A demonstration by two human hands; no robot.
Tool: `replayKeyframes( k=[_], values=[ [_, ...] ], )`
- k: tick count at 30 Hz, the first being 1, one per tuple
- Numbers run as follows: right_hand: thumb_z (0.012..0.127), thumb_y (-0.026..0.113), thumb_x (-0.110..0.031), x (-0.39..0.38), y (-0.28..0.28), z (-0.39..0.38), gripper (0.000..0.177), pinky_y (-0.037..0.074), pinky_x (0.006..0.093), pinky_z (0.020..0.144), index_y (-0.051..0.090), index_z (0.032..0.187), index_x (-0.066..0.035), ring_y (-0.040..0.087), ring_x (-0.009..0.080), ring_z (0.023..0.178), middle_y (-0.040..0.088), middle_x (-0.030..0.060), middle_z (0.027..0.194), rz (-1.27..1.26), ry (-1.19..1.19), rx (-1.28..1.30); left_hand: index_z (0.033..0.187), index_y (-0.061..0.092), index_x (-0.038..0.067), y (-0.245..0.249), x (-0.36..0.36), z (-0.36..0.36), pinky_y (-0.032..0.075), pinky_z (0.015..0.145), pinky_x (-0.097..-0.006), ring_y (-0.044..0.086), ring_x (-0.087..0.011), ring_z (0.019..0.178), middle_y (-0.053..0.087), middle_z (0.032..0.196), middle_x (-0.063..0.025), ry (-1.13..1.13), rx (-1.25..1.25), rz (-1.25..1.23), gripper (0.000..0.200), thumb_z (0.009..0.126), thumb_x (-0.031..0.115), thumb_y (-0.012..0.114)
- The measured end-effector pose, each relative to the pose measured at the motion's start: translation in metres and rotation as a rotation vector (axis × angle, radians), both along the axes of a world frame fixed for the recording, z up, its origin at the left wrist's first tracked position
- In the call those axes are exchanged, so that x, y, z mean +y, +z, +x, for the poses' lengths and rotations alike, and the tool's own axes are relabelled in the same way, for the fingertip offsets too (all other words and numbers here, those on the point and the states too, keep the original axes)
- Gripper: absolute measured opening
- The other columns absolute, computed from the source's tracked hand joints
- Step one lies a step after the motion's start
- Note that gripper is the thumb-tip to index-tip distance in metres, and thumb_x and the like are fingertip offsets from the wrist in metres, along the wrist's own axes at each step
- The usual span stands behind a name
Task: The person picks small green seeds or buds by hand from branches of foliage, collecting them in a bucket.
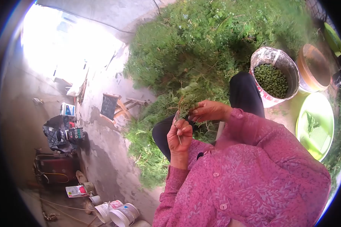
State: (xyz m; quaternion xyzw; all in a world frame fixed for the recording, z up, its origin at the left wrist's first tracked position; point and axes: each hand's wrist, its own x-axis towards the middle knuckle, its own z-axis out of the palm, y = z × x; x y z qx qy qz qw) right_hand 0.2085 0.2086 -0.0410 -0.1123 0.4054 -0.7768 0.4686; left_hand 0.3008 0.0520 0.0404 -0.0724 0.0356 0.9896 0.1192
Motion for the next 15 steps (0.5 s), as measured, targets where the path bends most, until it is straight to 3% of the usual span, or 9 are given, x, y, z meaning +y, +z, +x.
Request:
replayKeyframes(
  k=[2,5,9,11,13,15],
  values=[
    [0.086,0.055,-0.020,-0.010,0.017,0.011,0.027,0.046,0.0287,0.077,0.055,0.106,-0.003,0.058,0.0160,0.088,0.061,0.0063,0.098,-0.365,0.070,-0.198,0.094,0.048,-0.002,-0.005,0.005,0.002,0.039,0.064,-0.0263,0.041,-0.0099,0.056,0.043,0.071,-0.0028,-0.012,-0.059,0.088,0.010,0.087,0.004,0.043],
    [0.087,0.053,-0.018,-0.023,0.019,0.017,0.024,0.045,0.0313,0.080,0.056,0.103,-0.002,0.057,0.0176,0.091,0.060,0.0084,0.098,-0.511,0.064,-0.316,0.082,0.045,0.001,-0.011,0.014,0.009,0.040,0.065,-0.0271,0.040,-0.0097,0.055,0.043,0.070,-0.0028,-0.037,-0.101,0.162,0.006,0.087,0.004,0.043],
    [0.084,0.056,-0.016,-0.031,0.006,0.020,0.037,0.042,0.0370,0.088,0.047,0.117,-0.001,0.057,0.0227,0.093,0.057,0.0112,0.105,-0.551,0.033,-0.392,0.088,0.048,0.001,-0.016,0.011,0.016,0.040,0.067,-0.0278,0.040,-0.0093,0.055,0.043,0.070,-0.0024,-0.056,-0.060,0.118,0.007,0.088,0.006,0.044],
    [0.084,0.056,-0.015,-0.036,0.004,0.023,0.019,0.046,0.0334,0.077,0.059,0.095,-0.001,0.059,0.0194,0.083,0.062,0.0092,0.090,-0.494,-0.057,-0.362,0.093,0.049,0.000,-0.020,0.009,0.019,0.041,0.067,-0.0284,0.041,-0.0094,0.056,0.046,0.074,-0.0030,-0.053,-0.045,0.050,0.010,0.088,0.007,0.044],
    [0.083,0.056,-0.013,-0.033,0.009,0.023,0.017,0.046,0.0323,0.075,0.059,0.094,0.000,0.059,0.0182,0.080,0.062,0.0085,0.087,-0.449,-0.129,-0.303,0.098,0.050,0.000,-0.021,0.007,0.021,0.043,0.067,-0.0289,0.043,-0.0095,0.057,0.049,0.077,-0.0036,-0.054,-0.033,-0.020,0.013,0.088,0.008,0.045],
    [0.082,0.056,-0.011,-0.031,0.018,0.024,0.016,0.047,0.0312,0.073,0.059,0.094,0.000,0.059,0.0169,0.077,0.062,0.0078,0.085,-0.405,-0.202,-0.242,0.102,0.049,-0.001,-0.016,0.003,0.021,0.046,0.070,-0.0302,0.052,-0.0122,0.064,0.055,0.085,-0.0073,-0.078,-0.052,-0.373,0.017,0.087,0.008,0.047]
  ],
)
